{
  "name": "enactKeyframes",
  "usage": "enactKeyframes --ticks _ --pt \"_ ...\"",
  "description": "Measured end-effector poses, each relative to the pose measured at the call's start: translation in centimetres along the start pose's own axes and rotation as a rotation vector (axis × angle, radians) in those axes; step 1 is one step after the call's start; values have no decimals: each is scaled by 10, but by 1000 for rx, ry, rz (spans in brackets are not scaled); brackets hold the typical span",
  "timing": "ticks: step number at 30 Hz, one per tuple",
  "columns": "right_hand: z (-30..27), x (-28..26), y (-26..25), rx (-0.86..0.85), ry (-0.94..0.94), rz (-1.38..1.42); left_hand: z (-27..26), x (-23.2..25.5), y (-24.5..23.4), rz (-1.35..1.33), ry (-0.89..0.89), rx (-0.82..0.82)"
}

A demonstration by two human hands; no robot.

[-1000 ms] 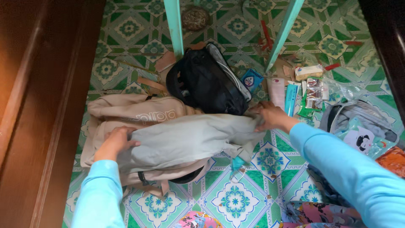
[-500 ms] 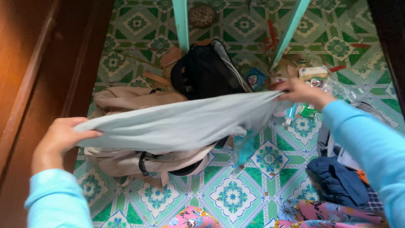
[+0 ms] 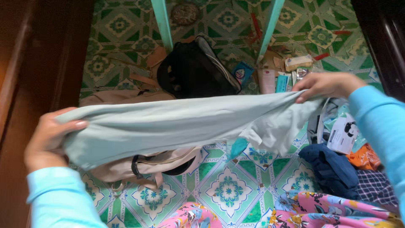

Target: The person sits on the floor and packs various items into a beige backpack and a black bag. They place a small cloth pouch, a folded light-colored shirt, and several small packaged items into the bags, then fold and place a larger garment into the backpack.

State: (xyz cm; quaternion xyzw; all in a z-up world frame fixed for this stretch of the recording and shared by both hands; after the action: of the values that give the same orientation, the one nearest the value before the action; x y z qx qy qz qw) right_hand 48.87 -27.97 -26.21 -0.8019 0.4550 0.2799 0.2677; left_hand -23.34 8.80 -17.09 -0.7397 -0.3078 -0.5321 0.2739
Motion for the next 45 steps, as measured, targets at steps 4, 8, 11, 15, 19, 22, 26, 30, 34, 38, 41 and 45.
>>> enactKeyframes --ticks 4,8,11,15,19,22,26,30,34,38,41,45 --pt "53 14 41 237 115 -499 41 -124 8 64 -405 368" --pt "109 -11 117 465 95 -603 55 -218 16 560 -481 187" --pt "123 -83 185 618 -606 -647 68 -238 26 628 -342 119" --pt "127 -167 258 819 -824 -498 68 -227 42 727 -360 199" --pt "131 -207 303 922 -765 -356 49 -191 46 199 -313 285" --pt "145 -203 333 787 -600 -377 36 -135 51 -125 -172 154" --pt "165 -179 343 653 -598 -303 24 -25 85 -301 105 -35" --pt "183 -159 323 705 -624 147 18 80 163 -135 289 -163" --pt "180 -160 287 748 -878 639 11 126 275 -495 314 -520" --pt "150 -173 263 712 -757 621 33 124 344 -500 312 -805" --pt "118 -177 235 675 -730 659 81 91 363 -324 288 -647" --pt "80 -161 198 585 -716 798 122 27 376 -70 112 -569"
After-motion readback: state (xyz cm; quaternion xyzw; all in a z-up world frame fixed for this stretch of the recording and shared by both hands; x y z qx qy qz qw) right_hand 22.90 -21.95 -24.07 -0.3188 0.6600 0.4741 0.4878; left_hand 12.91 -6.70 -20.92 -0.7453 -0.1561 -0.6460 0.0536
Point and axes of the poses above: each hand's wrist, its own z-axis towards the middle knuckle, its own y-axis out of the palm, x = y × z, the point moved 4 cm from there along z, towards the middle knuckle, and after that the axes turned 9 degrees about -x, right-handed, at the moved point
